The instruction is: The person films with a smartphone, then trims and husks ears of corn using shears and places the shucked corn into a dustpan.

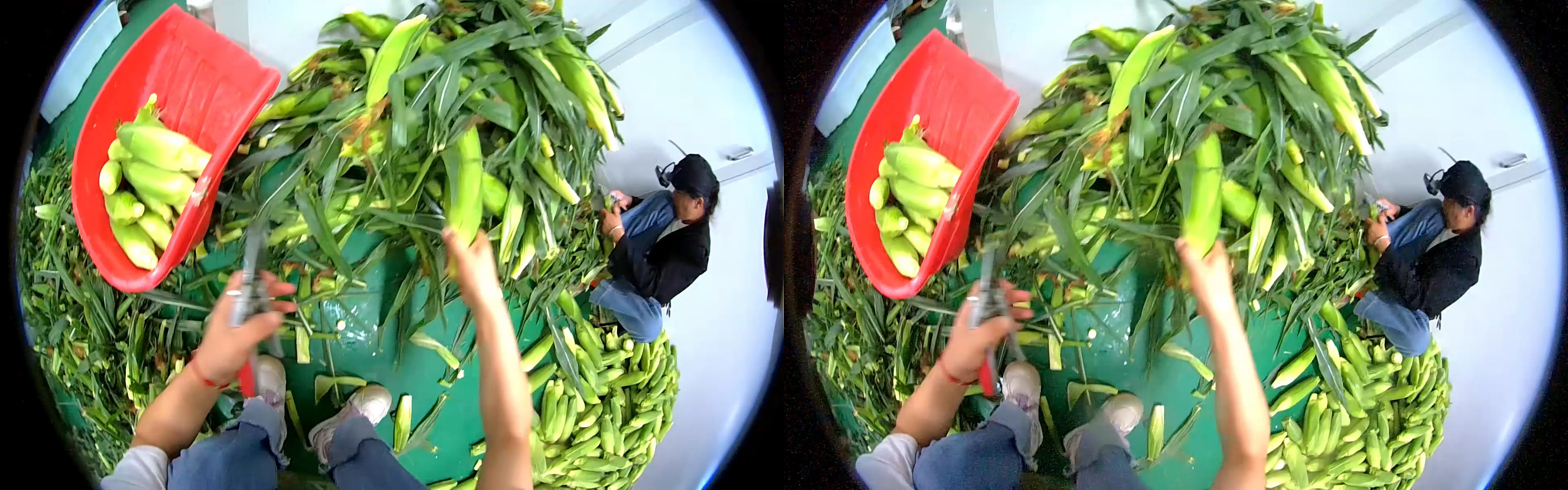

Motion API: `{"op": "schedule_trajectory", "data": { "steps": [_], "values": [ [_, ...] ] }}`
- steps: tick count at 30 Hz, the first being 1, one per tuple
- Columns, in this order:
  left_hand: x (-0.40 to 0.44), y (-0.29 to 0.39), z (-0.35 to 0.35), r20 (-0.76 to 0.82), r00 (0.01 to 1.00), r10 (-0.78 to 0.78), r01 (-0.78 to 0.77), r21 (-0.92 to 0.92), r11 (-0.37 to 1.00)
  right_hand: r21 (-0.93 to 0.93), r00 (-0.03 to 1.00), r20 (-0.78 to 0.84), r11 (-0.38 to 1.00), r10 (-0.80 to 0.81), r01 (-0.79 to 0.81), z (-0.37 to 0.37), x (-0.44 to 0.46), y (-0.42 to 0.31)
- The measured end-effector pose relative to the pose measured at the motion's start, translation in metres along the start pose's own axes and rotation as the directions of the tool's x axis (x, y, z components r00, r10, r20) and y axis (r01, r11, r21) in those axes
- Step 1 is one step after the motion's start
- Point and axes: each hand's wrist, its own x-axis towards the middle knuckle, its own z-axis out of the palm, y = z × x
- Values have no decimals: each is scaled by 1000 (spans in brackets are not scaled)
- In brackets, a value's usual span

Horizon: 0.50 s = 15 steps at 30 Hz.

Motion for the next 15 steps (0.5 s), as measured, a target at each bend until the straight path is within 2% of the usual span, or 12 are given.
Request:
{"op": "schedule_trajectory", "data": {
  "steps": [3,4,5,6,7,8,10,13,15],
  "values": [
    [13,-50,11,125,979,-161,165,-21,986,362,967,137,897,216,-252,37,-88,10],
    [16,-64,15,139,972,-187,197,-57,979,447,962,168,853,215,-269,48,-117,17],
    [14,-74,20,153,964,-217,232,-91,969,399,928,211,839,307,-369,58,-151,24],
    [12,-78,23,177,958,-225,247,-112,963,492,922,245,781,298,-383,72,-190,46],
    [8,-90,24,194,963,-189,219,-146,965,359,875,342,813,342,-458,75,-222,44],
    [3,-90,29,177,967,-183,214,-179,960,242,852,398,856,341,-456,79,-241,40],
    [-2,-84,34,98,971,-219,236,-223,946,89,913,374,974,161,-208,87,-251,59],
    [3,-79,30,18,996,-93,94,-152,984,27,957,280,996,73,-84,90,-242,42],
    [9,-65,31,-37,999,-17,12,-123,992,-209,936,243,929,-255,307,92,-224,37]
  ]
}}
